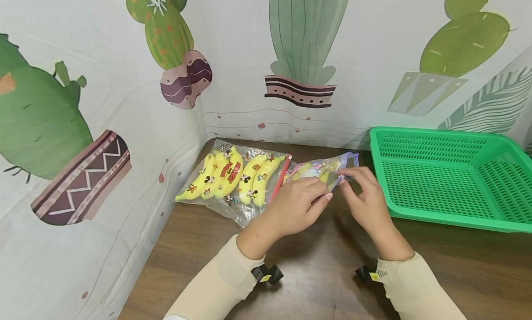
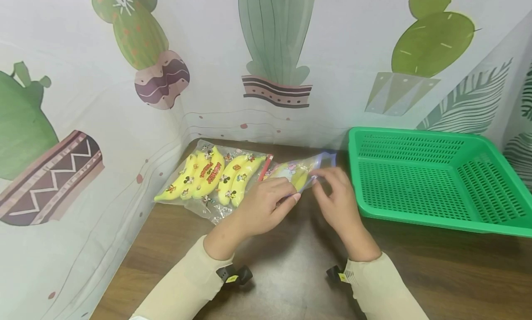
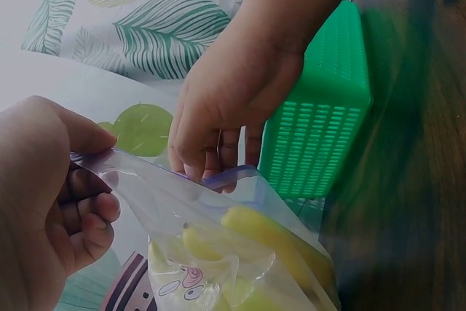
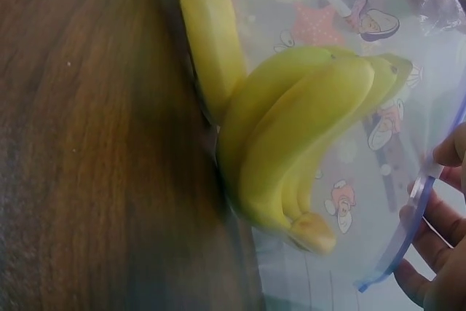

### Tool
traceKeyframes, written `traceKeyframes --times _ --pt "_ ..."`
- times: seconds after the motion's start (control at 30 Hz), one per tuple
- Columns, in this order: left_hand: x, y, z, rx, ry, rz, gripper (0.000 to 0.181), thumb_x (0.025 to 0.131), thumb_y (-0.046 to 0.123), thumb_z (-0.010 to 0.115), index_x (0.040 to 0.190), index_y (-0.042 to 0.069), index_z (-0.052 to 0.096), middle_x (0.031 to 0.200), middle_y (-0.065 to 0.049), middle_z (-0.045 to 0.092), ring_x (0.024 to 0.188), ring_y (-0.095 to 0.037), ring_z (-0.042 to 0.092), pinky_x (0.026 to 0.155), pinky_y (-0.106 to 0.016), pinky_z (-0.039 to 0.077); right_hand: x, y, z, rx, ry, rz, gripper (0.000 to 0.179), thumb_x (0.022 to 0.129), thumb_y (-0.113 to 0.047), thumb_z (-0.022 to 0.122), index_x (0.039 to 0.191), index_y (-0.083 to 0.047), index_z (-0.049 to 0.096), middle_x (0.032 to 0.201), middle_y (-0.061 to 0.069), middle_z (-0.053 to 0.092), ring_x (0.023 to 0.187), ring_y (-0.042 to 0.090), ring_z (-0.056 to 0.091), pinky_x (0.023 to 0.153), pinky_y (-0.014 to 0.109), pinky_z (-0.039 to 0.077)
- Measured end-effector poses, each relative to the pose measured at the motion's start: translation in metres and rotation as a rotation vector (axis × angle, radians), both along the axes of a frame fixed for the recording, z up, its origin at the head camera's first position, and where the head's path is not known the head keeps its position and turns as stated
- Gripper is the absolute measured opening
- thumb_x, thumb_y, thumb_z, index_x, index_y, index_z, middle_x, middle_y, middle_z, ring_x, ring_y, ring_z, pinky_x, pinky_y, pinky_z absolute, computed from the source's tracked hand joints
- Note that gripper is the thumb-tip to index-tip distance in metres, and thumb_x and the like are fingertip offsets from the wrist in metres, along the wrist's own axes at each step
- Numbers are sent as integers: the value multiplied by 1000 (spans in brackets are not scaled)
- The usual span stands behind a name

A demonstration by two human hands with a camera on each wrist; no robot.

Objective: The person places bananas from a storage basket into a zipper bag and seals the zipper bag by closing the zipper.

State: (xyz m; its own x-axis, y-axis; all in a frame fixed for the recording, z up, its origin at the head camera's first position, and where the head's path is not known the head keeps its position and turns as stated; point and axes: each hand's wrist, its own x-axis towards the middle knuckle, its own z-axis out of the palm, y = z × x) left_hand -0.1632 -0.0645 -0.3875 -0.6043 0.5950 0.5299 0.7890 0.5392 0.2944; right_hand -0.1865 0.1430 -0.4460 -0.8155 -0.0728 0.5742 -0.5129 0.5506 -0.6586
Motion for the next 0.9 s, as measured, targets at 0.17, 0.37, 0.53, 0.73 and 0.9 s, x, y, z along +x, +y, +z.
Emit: traceKeyframes --times 0.17,0.37,0.53,0.73,0.9 --pt "0 0 0 1 8 1 19 101 19 54 84 15 62 73 6 52 68 -7 47 66 -21 40 0 0 1 -7 -12 -12 22 93 0 65 113 -8 73 109 9 64 105 15 56 85 17 39" --pt "0 0 0 -1 20 1 19 101 19 54 84 15 62 73 6 52 68 -7 48 66 -21 41 -1 1 1 -5 -28 -24 22 94 -1 65 113 -8 73 111 10 64 107 17 55 86 19 39" --pt "0 0 1 -3 23 -3 18 101 19 55 85 15 62 73 6 52 68 -7 48 66 -21 41 -1 2 0 4 -44 -33 21 95 -4 64 113 -8 73 112 10 64 109 19 56 87 19 39" --pt "0 0 1 -7 25 -3 18 101 19 55 85 15 63 73 6 52 67 -7 47 66 -21 40 -2 2 -2 10 -58 -42 20 96 -5 64 113 -8 72 112 11 64 111 22 56 87 31 42" --pt "1 0 2 -11 22 -1 18 101 19 55 86 15 63 73 6 53 68 -7 48 67 -21 41 -2 2 -2 16 -61 -47 20 96 -6 63 114 -8 72 111 10 64 111 22 56 86 35 42"
